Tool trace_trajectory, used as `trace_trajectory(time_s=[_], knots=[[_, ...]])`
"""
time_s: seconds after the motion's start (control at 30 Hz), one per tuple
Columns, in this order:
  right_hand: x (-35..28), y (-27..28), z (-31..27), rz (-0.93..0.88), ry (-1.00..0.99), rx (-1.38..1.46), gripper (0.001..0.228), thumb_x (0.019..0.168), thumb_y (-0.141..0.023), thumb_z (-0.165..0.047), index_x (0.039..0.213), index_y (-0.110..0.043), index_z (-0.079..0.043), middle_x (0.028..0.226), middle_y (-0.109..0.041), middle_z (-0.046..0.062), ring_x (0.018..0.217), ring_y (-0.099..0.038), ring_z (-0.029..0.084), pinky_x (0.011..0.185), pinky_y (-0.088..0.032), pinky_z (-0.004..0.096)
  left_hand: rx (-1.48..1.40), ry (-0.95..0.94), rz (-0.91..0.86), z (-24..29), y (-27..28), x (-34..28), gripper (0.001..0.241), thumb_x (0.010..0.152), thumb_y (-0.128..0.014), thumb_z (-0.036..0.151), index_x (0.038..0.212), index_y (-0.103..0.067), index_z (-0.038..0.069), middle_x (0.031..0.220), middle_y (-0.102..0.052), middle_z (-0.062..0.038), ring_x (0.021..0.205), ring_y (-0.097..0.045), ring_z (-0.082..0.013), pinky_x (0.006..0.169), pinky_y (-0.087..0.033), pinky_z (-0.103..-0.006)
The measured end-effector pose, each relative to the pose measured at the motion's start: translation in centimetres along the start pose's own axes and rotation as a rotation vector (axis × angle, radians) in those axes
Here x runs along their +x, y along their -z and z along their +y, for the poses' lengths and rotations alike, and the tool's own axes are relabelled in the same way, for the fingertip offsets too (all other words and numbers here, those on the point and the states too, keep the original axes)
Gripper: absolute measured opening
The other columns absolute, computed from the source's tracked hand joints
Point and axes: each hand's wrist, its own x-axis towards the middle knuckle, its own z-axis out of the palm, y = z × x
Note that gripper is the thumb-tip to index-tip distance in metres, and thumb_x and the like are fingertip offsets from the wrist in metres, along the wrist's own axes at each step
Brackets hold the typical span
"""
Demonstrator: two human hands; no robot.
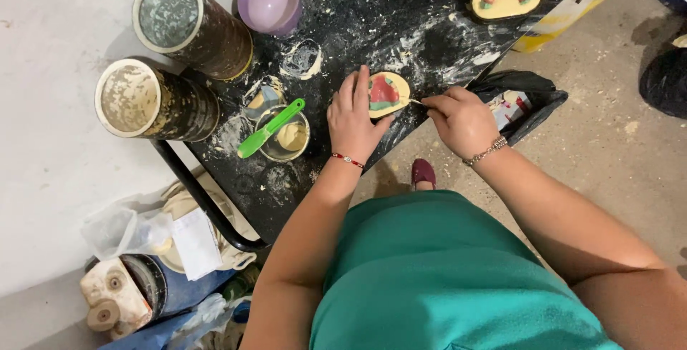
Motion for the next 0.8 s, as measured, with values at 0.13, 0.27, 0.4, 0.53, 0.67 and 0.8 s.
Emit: trace_trajectory(time_s=[0.13,0.27,0.4,0.53,0.67,0.8], knots=[[-0.8,0.3,-1.2,-0.075,-0.142,0.057,0.021,0.096,-0.074,-0.023,0.117,-0.078,-0.023,0.099,-0.069,0.007,0.099,-0.071,0.032,0.085,-0.059,0.044,0.032,0.005,0.057,0.8,0.3,-0.4,0.118,0.072,-0.096,0.040,0.166,-0.029,0.015,0.152,-0.045,-0.015,0.124,-0.064,-0.0402,0.103,-0.053,-0.0535],[-1.4,0.5,-2.3,-0.155,-0.296,0.230,0.018,0.098,-0.073,-0.022,0.115,-0.078,-0.020,0.098,-0.072,0.010,0.102,-0.071,0.035,0.085,-0.058,0.047,0.016,0.018,-0.004,1.2,1.2,-1.1,0.123,0.071,-0.097,0.044,0.167,-0.027,0.015,0.161,-0.037,-0.017,0.128,-0.060,-0.0414,0.105,-0.050,-0.0533],[-1.8,2.7,-5.1,-0.255,-0.471,0.413,0.021,0.098,-0.069,-0.024,0.117,-0.078,-0.020,0.100,-0.075,0.010,0.103,-0.072,0.032,0.088,-0.056,0.047,-0.029,0.031,-0.052,1.8,4.1,-2.8,0.120,0.073,-0.097,0.036,0.167,-0.027,0.014,0.167,-0.031,-0.019,0.135,-0.054,-0.0450,0.111,-0.044,-0.0560],[-0.2,4.3,-7.7,-0.202,-0.348,0.497,0.022,0.098,-0.071,-0.020,0.118,-0.079,-0.017,0.101,-0.073,0.014,0.108,-0.070,0.038,0.087,-0.055,0.049,-0.030,0.080,0.009,-0.2,9.6,-4.4,0.109,0.081,-0.094,0.036,0.165,-0.029,0.012,0.166,-0.032,-0.020,0.142,-0.048,-0.0431,0.115,-0.039,-0.0589],[3.7,3.6,-12.2,-0.229,-0.120,0.541,0.021,0.098,-0.072,-0.016,0.118,-0.079,-0.013,0.100,-0.074,0.019,0.104,-0.070,0.044,0.085,-0.056,0.051,0.072,0.214,0.065,-5.7,12.8,-6.0,0.121,0.076,-0.091,0.056,0.167,-0.025,0.011,0.168,-0.029,-0.022,0.146,-0.042,-0.0492,0.113,-0.033,-0.0692],[7.5,-0.2,-17.7,-0.221,0.194,0.280,0.023,0.093,-0.076,-0.020,0.115,-0.080,-0.017,0.097,-0.074,0.015,0.096,-0.073,0.041,0.084,-0.058,0.051,0.166,0.286,-0.116,-5.6,14.4,-4.7,0.137,0.070,-0.101,0.056,0.169,-0.017,0.015,0.174,-0.018,-0.019,0.154,-0.033,-0.0443,0.120,-0.021,-0.0723]])
